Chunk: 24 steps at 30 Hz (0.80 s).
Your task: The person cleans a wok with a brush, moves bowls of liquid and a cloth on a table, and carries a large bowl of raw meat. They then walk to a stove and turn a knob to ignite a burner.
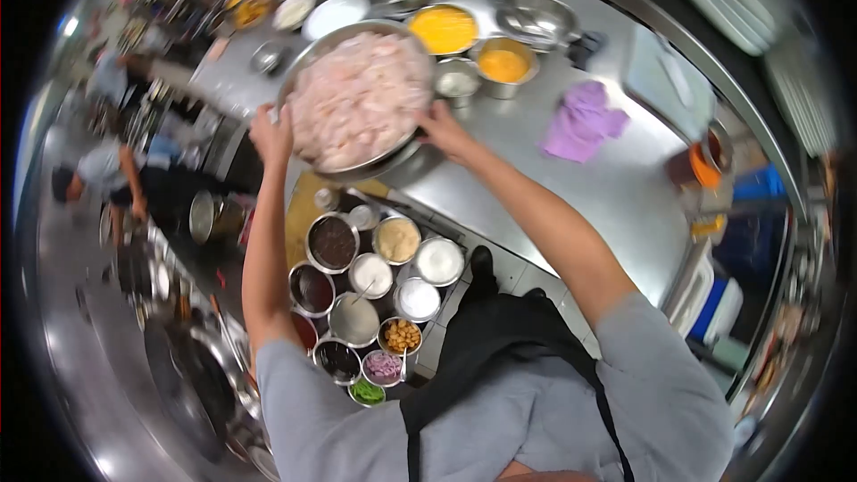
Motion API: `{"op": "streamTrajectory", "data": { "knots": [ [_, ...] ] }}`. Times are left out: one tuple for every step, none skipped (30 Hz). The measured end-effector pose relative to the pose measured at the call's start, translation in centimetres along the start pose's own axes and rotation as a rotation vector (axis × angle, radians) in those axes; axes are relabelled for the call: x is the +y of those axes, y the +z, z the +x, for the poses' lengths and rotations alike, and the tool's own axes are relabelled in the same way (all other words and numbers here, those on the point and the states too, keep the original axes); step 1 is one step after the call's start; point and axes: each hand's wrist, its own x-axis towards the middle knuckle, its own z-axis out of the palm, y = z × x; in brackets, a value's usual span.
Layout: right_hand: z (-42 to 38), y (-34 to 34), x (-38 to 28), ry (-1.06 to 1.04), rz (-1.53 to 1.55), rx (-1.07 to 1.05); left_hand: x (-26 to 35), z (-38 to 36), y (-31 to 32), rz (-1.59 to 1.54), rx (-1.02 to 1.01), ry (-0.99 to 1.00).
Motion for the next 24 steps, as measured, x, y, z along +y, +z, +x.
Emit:
{"op": "streamTrajectory", "data": {
  "knots": [
    [-1.5,0.1,-2.4,-0.042,-0.07,-0.069,1.3,-1.5,-0.9,-0.165,0.026,0.173],
    [-2.1,0.0,-3.3,0.031,-0.138,-0.081,4.3,-3.4,-2.3,-0.18,-0.049,0.144],
    [-1.5,-0.4,-1.8,-0.035,-0.2,-0.011,5.4,-5.9,-1.7,-0.241,-0.029,0.235],
    [-1.8,-0.3,0.6,-0.128,-0.27,0.126,8.6,-8.7,-3.3,-0.418,-0.114,0.258],
    [-2.6,-0.5,2.3,-0.215,-0.315,0.261,10.3,-11.6,-3.6,-0.453,-0.153,0.295],
    [-3.9,-0.7,3.7,-0.288,-0.322,0.357,13.8,-13.4,-5.5,-0.487,-0.17,0.268],
    [-7.1,-0.8,3.0,-0.336,-0.277,0.35,13.3,-15.5,-4.5,-0.467,-0.126,0.244],
    [-10.2,-1.5,3.8,-0.381,-0.252,0.395,16.6,-17.9,-6.3,-0.62,-0.214,0.161],
    [-14.1,-2.3,3.9,-0.416,-0.186,0.387,19.7,-20.4,-8.2,-0.683,-0.232,0.157],
    [-18.7,-2.8,4.3,-0.44,-0.24,0.499,21.2,-22.9,-8.4,-0.782,-0.2,0.248],
    [-23.0,-4.0,5.2,-0.431,-0.299,0.535,23.3,-25.5,-9.0,-0.84,-0.22,0.267],
    [-28.7,-5.1,4.1,-0.251,-0.212,0.518,26.7,-28.3,-11.5,-0.904,-0.313,0.222],
    [-31.6,-6.3,7.2,-0.314,-0.281,0.582,28.2,-31.2,-11.4,-1.027,-0.338,0.288],
    [-36.4,-7.3,8.0,-0.273,-0.248,0.586,30.3,-34.6,-12.6,-1.125,-0.407,0.314],
    [-40.7,-8.7,8.6,-0.172,-0.182,0.548,33.0,-38.4,-14.4,-1.235,-0.485,0.287],
    [-44.8,-10.3,9.2,-0.067,-0.106,0.507,35.1,-41.9,-15.6,-1.293,-0.581,0.313],
    [-49.0,-11.9,9.5,-0.066,0.04,0.54,37.7,-45.6,-16.5,-1.433,-0.66,0.339],
    [-52.9,-13.4,9.7,-0.063,0.2,0.57,40.0,-49.7,-16.9,-1.522,-0.705,0.332],
    [-55.8,-15.3,11.5,-0.278,-0.049,0.767,42.5,-52.9,-17.8,-1.62,-0.811,0.447],
    [-58.9,-16.7,13.6,-0.474,-0.306,0.954,44.6,-56.7,-19.0,-1.697,-1.052,0.363],
    [-63.5,-16.4,12.0,-0.316,-0.044,0.959,47.0,-58.8,-21.5,-1.81,-1.22,0.365],
    [-69.7,-16.8,9.5,-0.153,0.206,0.935,49.1,-60.7,-24.4,-1.784,-1.366,0.3],
    [-74.3,-17.2,9.4,-0.171,0.152,1.02,51.0,-62.1,-27.1,-1.742,-1.532,0.261],
    [-78.0,-17.2,9.7,-0.19,0.102,1.1,52.4,-64.1,-28.3,-1.734,-1.596,0.224]
  ]
}}
